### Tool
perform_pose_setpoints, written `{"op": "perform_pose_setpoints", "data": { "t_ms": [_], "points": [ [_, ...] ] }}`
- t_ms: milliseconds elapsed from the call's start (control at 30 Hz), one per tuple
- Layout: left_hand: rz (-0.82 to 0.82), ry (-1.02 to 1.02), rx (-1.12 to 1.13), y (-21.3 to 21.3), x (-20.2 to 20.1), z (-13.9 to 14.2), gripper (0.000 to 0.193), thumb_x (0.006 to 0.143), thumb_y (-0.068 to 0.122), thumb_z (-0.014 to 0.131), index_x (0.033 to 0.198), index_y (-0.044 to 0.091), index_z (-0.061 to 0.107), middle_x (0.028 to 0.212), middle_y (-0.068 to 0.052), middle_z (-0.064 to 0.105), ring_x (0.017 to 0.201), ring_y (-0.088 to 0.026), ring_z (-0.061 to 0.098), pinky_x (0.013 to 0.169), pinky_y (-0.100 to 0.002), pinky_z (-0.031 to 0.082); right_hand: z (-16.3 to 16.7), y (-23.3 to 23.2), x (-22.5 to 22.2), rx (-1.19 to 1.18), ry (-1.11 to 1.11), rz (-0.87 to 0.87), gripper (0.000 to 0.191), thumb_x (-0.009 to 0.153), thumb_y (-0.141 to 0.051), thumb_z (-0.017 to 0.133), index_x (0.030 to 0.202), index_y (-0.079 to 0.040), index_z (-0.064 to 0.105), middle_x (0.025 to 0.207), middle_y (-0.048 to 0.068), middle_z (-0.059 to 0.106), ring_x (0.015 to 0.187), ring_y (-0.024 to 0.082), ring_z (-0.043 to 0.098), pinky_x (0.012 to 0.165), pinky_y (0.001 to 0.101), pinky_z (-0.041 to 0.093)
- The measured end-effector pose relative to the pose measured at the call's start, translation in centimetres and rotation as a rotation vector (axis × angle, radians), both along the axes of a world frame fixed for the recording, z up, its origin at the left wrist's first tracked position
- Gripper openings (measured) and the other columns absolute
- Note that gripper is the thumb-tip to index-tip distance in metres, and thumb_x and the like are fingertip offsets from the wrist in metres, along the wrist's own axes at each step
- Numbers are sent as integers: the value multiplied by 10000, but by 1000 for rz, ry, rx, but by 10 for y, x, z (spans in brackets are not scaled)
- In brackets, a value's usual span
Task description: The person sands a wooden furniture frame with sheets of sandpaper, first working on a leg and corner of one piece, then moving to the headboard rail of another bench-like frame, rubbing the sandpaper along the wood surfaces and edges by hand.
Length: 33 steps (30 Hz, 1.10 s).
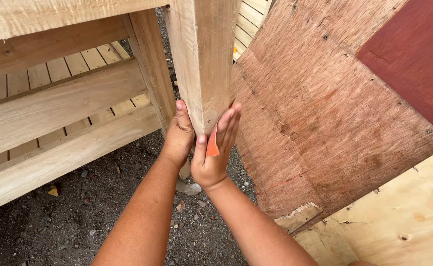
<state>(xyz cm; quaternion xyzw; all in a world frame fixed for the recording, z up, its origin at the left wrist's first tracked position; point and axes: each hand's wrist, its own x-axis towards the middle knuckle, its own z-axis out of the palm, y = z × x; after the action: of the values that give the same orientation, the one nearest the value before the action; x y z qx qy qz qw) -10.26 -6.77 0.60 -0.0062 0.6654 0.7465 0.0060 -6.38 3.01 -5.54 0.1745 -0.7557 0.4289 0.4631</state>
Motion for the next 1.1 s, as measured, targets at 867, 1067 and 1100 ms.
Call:
{"op": "perform_pose_setpoints", "data": {
  "t_ms": [867,1067,1100],
  "points": [
    [427,481,-83,-4,78,142,652,1004,444,480,1534,70,416,1595,-186,453,1472,-305,443,1186,-415,351,215,93,-9,-413,-1154,883,520,1030,-330,425,1468,-50,436,1471,183,568,1283,272,619,1066,470,527],
    [428,421,-170,35,77,144,698,1034,521,366,1573,80,337,1602,-188,386,1477,-328,377,1174,-408,300,256,78,-15,-628,-761,1191,581,1056,-385,345,1520,-42,415,1498,162,534,1366,281,532,1150,447,432],
    [380,380,-102,44,73,143,718,1030,538,346,1581,79,304,1598,-188,376,1474,-331,369,1171,-408,287,270,81,-21,-627,-672,1233,589,1057,-403,345,1525,-47,393,1493,160,517,1371,291,508,1165,467,418]
  ]
}}
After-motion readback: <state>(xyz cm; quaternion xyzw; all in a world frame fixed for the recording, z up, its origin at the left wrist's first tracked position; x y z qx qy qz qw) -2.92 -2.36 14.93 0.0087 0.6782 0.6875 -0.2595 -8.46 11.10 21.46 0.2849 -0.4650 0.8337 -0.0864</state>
